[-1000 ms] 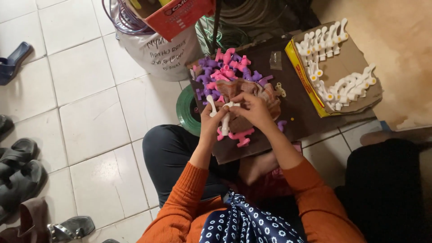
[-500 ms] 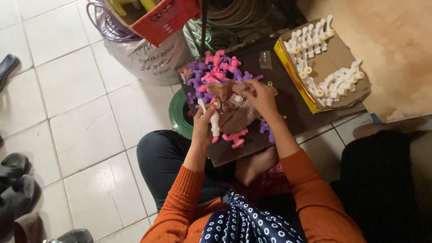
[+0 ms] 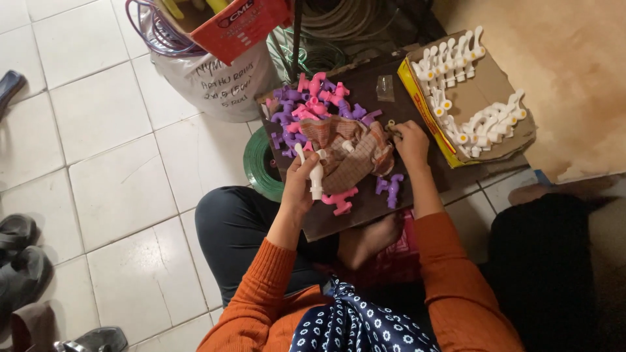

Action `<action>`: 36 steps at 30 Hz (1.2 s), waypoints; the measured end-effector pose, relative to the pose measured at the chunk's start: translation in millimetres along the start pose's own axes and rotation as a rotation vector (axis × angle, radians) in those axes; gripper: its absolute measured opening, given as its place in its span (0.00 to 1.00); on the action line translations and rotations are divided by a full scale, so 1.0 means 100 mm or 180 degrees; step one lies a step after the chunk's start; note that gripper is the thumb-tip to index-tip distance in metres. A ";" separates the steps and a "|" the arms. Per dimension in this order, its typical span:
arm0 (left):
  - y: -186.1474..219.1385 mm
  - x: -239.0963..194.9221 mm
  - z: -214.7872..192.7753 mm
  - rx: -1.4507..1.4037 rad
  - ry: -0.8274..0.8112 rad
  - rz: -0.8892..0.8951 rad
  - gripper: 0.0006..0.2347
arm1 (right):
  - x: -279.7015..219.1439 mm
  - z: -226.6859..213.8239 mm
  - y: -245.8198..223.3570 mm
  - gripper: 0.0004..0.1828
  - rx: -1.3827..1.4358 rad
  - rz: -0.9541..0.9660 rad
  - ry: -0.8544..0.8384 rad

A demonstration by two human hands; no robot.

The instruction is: Assembling small plastic tap components by fitting handles onto the tap bodies.

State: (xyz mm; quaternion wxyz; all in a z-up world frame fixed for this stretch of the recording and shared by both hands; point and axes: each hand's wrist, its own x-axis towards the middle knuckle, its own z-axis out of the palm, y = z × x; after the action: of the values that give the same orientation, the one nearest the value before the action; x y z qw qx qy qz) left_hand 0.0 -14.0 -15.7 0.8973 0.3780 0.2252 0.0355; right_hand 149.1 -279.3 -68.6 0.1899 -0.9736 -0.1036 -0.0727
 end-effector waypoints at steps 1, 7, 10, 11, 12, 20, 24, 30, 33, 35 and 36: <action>0.02 -0.01 0.01 -0.0016 0.0015 0.0017 0.09 | -0.01 -0.02 -0.01 0.13 -0.0001 -0.0027 -0.0007; 0.06 -0.11 0.10 0.0036 0.0028 -0.0093 0.11 | -0.01 -0.11 0.03 0.06 0.0728 0.0195 -0.0055; 0.12 -0.18 0.17 -0.0006 0.0033 -0.0123 0.10 | 0.00 -0.09 0.13 0.05 0.0924 0.0233 -0.0057; 0.14 -0.20 0.19 0.0000 0.0016 -0.0117 0.10 | 0.00 -0.10 0.14 0.05 0.0935 0.0212 -0.0068; 0.17 -0.22 0.21 0.0010 0.0001 -0.0111 0.10 | 0.00 -0.10 0.15 0.05 0.0948 0.0193 -0.0080; 0.11 -0.23 0.20 -0.0056 -0.0096 -0.0242 0.11 | 0.03 -0.09 0.25 0.05 0.1305 0.0386 0.0110; 0.16 -0.31 0.30 -0.0150 -0.0202 -0.0327 0.14 | 0.04 -0.44 -0.25 0.07 0.3056 0.0706 -0.0091; 0.04 -0.26 0.30 -0.0537 -0.0435 -0.0510 0.15 | -0.17 -1.00 -1.24 0.13 0.4002 0.0197 -0.0466; -0.10 -0.14 0.24 -0.0811 -0.0556 -0.0675 0.16 | -0.37 -1.16 -1.68 0.10 0.3849 -0.0265 -0.0660; -0.19 -0.08 0.16 -0.0883 -0.0534 -0.0741 0.16 | -0.46 -1.21 -1.85 0.09 0.3797 -0.0349 -0.0757; -0.24 -0.05 0.13 -0.0951 -0.0519 -0.0810 0.16 | -0.50 -1.24 -1.94 0.08 0.3741 -0.0430 -0.0844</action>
State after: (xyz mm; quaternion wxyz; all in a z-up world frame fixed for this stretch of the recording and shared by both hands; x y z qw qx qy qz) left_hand -1.4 -40.7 -22.5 0.9559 0.2109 0.1899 -0.0758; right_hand 43.5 -160.4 105.1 0.6762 -0.6978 -0.2108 0.1067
